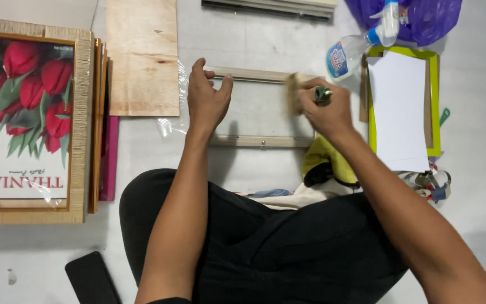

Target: Cleaning the glass and applying a substance to a picture frame using a cloth and a brush

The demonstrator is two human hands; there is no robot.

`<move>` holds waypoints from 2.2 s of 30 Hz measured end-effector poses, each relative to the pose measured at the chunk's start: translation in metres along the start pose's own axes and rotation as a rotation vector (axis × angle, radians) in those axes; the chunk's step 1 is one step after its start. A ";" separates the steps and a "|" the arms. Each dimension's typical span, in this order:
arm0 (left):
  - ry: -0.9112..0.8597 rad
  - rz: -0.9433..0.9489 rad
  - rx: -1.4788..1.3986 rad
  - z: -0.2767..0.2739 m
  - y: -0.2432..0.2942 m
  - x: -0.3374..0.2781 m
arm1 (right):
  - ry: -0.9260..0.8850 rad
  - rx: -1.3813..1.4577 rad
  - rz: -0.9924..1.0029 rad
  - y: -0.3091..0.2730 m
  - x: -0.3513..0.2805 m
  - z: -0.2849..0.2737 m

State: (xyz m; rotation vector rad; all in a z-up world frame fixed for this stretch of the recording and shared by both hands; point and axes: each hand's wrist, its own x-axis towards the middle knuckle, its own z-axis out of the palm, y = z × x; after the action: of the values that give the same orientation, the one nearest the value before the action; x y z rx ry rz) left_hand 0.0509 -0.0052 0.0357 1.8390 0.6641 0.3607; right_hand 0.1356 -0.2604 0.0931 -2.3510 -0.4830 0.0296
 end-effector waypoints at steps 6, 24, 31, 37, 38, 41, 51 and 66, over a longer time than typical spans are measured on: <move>0.139 -0.132 -0.003 -0.014 0.003 0.003 | -0.347 0.466 0.326 -0.085 -0.014 0.062; 0.242 -0.395 -0.415 -0.015 -0.005 0.015 | -0.243 0.275 0.235 -0.024 0.020 0.039; 0.077 -0.332 -0.315 -0.014 0.017 -0.001 | -0.117 -0.061 0.275 0.019 0.013 -0.050; -0.145 -0.130 0.125 0.002 -0.008 0.002 | -0.058 -0.137 0.341 0.033 0.011 -0.036; -0.165 -0.075 0.181 0.001 -0.006 0.001 | 0.028 -0.077 0.258 0.039 0.017 -0.040; -0.218 -0.016 0.258 0.002 -0.005 -0.002 | 0.030 0.048 0.228 0.016 0.009 -0.041; -0.317 0.076 0.361 0.012 -0.006 -0.009 | 0.015 -0.408 0.089 0.028 0.015 -0.028; -0.253 0.096 0.326 0.017 -0.009 -0.005 | 0.008 0.066 0.065 0.032 0.019 -0.025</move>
State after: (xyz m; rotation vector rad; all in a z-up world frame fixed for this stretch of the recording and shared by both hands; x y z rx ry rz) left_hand 0.0537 -0.0192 0.0210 2.1867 0.4802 0.0799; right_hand 0.1678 -0.2920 0.0922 -2.3002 -0.3958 0.0657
